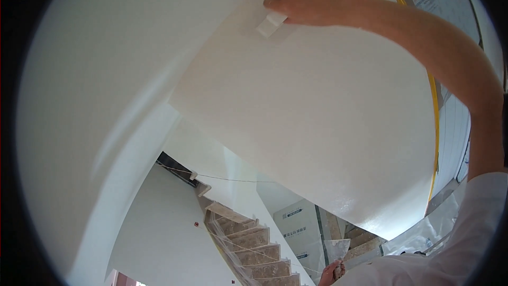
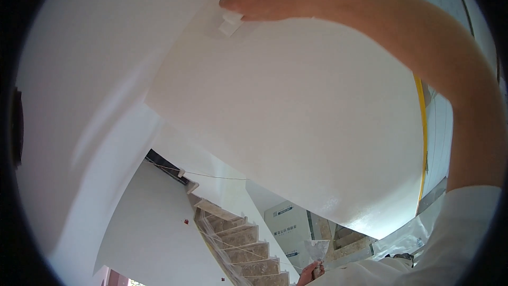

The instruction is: Applying and smoothing putty on a wall using a putty knife and a hawk.

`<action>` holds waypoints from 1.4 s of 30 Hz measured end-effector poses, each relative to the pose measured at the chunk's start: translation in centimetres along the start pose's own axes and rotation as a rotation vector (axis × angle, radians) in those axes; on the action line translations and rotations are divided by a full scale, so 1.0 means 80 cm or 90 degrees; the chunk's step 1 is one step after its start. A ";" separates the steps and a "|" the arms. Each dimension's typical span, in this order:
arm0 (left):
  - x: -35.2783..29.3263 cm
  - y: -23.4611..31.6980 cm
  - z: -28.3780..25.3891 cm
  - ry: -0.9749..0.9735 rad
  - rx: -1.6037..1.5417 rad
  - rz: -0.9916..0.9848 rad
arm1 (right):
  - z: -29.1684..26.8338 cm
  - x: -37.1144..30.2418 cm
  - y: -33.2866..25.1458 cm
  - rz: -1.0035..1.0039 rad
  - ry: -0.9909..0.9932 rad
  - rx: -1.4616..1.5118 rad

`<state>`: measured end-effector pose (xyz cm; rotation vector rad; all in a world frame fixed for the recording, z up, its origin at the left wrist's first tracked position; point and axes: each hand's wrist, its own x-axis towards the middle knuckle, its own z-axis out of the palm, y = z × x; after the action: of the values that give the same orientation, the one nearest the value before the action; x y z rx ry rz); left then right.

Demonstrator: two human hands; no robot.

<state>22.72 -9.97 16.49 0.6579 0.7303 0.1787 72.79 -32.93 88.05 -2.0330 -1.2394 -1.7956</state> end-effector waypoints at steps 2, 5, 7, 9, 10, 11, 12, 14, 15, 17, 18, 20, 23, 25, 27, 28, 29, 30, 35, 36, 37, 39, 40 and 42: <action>-0.010 -0.004 0.027 -0.004 0.151 0.115 | 0.000 -0.002 0.020 -0.020 0.004 -0.052; -0.051 0.036 0.104 0.001 0.207 0.092 | -0.008 0.013 0.016 -0.056 -0.013 -0.063; -0.067 0.051 0.109 0.013 0.112 -0.053 | -0.007 0.010 -0.014 -0.071 -0.027 0.027; -0.060 0.059 0.089 0.033 0.112 -0.073 | 0.008 -0.015 -0.037 -0.089 -0.025 0.006; -0.058 0.063 0.086 0.034 0.119 -0.085 | 0.012 -0.029 -0.043 -0.113 -0.015 -0.018; -0.057 0.067 0.083 0.029 0.128 -0.076 | 0.009 -0.040 -0.034 -0.107 -0.027 -0.021; -0.057 0.071 0.079 0.024 0.137 -0.066 | 0.001 -0.050 -0.018 -0.016 -0.055 0.026; -0.051 0.069 0.087 0.014 0.136 -0.072 | 0.000 -0.076 -0.007 0.081 -0.100 0.059; -0.054 0.067 0.090 0.012 0.127 -0.059 | 0.022 -0.090 -0.018 0.192 -0.010 0.060; -0.062 0.071 0.075 0.023 0.124 -0.103 | 0.065 -0.116 -0.066 0.289 0.048 0.060; -0.057 0.071 0.059 0.029 0.142 -0.092 | 0.070 -0.132 -0.108 0.275 0.015 0.054; -0.054 0.074 0.051 0.022 0.177 -0.087 | 0.066 -0.183 -0.138 0.260 -0.119 0.130; -0.059 0.072 0.038 0.042 0.194 -0.089 | 0.080 -0.253 -0.076 0.503 -0.024 0.111; -0.069 0.065 0.042 0.052 0.171 -0.100 | 0.065 -0.250 -0.011 0.715 0.001 0.058; -0.067 0.062 0.018 0.064 0.150 -0.110 | 0.061 -0.222 0.000 0.721 0.052 0.055; -0.049 0.064 -0.019 0.067 0.105 -0.156 | 0.064 -0.194 -0.003 0.719 0.113 0.070; -0.034 0.066 -0.040 0.068 0.059 -0.206 | 0.064 -0.174 -0.033 0.684 0.105 0.156; -0.034 0.065 -0.030 0.063 0.064 -0.209 | 0.062 -0.174 -0.079 0.648 0.091 0.229; -0.082 0.091 0.085 0.034 0.169 -0.119 | 0.076 -0.287 -0.163 0.538 -0.015 0.344; -0.078 0.094 0.080 0.030 0.168 -0.113 | 0.079 -0.309 -0.140 0.612 -0.003 0.319; -0.071 0.094 0.071 0.010 0.202 -0.102 | 0.081 -0.330 -0.101 0.706 0.008 0.235; -0.074 0.088 0.055 -0.002 0.230 -0.088 | 0.090 -0.340 -0.027 0.803 0.081 0.117; -0.076 0.085 0.049 -0.002 0.181 -0.088 | 0.090 -0.319 -0.021 0.804 0.120 0.142; -0.083 0.082 0.066 -0.003 0.130 -0.088 | 0.082 -0.266 -0.034 0.798 0.148 0.232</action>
<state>21.78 -9.88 27.13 0.7984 0.7930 -0.0251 77.25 -37.15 66.47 -1.6390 -0.0571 -1.0085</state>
